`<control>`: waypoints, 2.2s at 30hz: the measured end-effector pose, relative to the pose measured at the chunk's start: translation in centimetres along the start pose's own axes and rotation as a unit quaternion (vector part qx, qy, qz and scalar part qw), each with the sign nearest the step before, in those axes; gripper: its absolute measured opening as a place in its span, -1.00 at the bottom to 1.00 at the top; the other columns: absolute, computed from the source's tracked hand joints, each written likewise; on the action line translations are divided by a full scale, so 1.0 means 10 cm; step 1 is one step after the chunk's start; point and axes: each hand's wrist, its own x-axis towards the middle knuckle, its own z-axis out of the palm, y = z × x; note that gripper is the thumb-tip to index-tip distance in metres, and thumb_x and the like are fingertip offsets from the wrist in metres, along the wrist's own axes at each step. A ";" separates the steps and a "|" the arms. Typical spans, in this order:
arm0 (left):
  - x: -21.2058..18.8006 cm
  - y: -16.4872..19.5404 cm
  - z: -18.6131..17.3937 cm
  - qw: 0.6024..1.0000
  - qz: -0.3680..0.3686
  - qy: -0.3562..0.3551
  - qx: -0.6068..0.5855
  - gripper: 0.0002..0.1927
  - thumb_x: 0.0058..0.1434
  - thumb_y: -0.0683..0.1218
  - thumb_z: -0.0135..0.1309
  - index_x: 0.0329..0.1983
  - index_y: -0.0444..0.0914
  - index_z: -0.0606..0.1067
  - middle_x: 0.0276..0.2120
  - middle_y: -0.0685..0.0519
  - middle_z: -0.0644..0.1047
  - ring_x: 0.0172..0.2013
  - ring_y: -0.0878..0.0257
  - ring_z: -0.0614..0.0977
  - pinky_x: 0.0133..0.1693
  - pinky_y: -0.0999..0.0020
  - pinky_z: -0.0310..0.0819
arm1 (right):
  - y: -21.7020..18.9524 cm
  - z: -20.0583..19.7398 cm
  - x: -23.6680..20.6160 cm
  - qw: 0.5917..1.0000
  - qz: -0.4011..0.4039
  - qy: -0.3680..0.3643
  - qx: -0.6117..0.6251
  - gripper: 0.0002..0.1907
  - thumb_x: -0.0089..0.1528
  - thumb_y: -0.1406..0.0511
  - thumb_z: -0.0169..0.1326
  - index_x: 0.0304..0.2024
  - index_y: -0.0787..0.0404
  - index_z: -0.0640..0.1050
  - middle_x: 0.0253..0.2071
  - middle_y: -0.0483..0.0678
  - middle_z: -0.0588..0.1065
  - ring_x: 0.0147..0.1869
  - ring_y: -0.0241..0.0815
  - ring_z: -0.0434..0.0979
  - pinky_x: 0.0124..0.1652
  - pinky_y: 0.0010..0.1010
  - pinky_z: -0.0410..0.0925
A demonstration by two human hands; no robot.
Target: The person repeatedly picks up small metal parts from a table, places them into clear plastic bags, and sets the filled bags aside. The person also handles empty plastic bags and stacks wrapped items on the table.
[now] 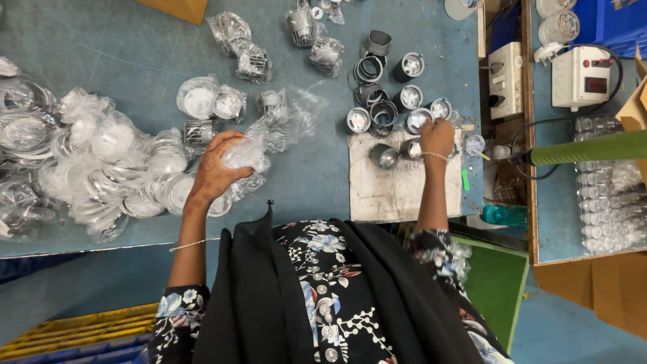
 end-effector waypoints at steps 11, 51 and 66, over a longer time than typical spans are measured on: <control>0.04 0.53 -0.26 0.989 0.060 -0.084 -0.104 -0.31 -0.15 -0.15 0.32 0.16 -0.25 0.52 0.20 0.11 0.45 0.24 0.20 0.46 0.27 0.30 0.30 | -0.51 -0.21 0.11 0.994 -0.083 -0.020 0.065 -0.66 0.31 0.15 0.18 -0.17 0.34 0.64 -0.14 0.26 0.58 -0.04 0.21 0.60 -0.02 -0.10 0.40; 0.00 -0.53 0.42 0.769 -0.210 0.153 -0.584 -0.50 0.08 -0.20 0.18 0.14 -0.33 0.46 -0.16 -0.15 0.60 -0.19 0.12 0.69 -0.09 0.13 0.64 | -2.75 0.86 -0.84 0.870 -0.168 -0.310 0.344 -0.32 0.27 -0.04 0.27 0.22 0.21 0.35 0.36 0.15 0.38 0.39 0.09 0.40 0.37 -0.17 0.29; -0.02 -0.21 0.40 0.996 -0.085 0.003 -0.023 0.08 -0.20 -0.07 0.39 0.46 0.08 0.21 0.10 -0.05 0.56 0.10 0.02 0.60 0.16 0.18 0.45 | -2.30 0.78 -1.09 0.818 -0.475 -0.217 0.240 -0.31 0.00 0.54 0.20 0.19 0.20 0.35 0.32 0.03 0.34 0.47 0.22 0.21 0.39 -0.09 0.18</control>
